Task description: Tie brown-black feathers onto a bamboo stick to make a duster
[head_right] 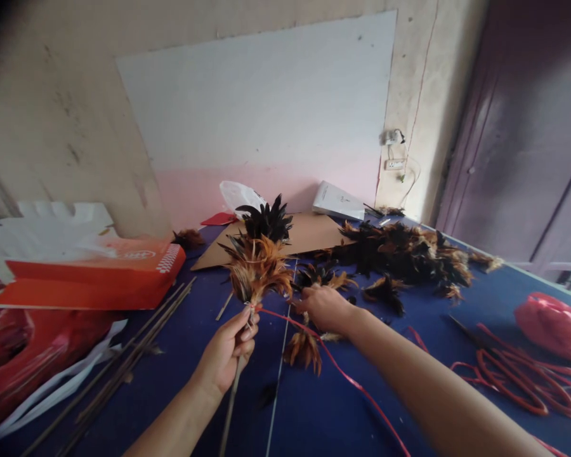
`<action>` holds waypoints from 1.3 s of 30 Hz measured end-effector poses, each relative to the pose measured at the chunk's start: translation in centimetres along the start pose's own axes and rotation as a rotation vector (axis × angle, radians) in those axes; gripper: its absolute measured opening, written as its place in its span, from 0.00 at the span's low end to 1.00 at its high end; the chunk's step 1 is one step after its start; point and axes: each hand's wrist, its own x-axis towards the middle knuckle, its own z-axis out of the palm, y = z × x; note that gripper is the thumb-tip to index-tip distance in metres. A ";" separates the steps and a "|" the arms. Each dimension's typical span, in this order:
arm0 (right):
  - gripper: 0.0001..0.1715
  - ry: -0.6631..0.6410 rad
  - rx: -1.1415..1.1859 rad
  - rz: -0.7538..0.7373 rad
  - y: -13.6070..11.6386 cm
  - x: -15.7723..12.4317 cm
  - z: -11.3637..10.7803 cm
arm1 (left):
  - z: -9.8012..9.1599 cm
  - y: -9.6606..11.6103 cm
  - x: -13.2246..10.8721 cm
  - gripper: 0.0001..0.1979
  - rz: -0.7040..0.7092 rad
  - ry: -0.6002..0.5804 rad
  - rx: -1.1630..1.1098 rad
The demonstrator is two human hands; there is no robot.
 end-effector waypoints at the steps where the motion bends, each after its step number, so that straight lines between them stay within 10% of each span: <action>1: 0.14 -0.024 -0.079 -0.042 -0.5 0.2 0.4 | 0.0 0.0 0.0 0.06 0.000 -0.003 -0.004; 10: 0.13 0.087 0.000 0.231 0.5 -0.4 1.6 | 0.3 0.0 -0.2 0.08 -0.009 0.002 -0.015; 14: 0.09 0.446 0.632 0.654 2.0 -1.6 -0.7 | 0.5 0.0 -0.3 0.09 -0.015 0.003 0.029; 18: 0.14 0.657 1.431 0.694 -0.2 -2.3 -3.2 | 0.5 -0.3 -0.4 0.11 -0.001 -0.017 0.075; 26: 0.11 0.400 1.562 0.496 -9.0 0.0 -3.6 | 1.0 -0.5 -0.7 0.11 0.011 -0.024 0.173; 39: 0.09 0.334 1.607 0.641 -9.0 1.0 -0.8 | 1.5 -0.6 -1.4 0.15 -0.005 -0.044 0.346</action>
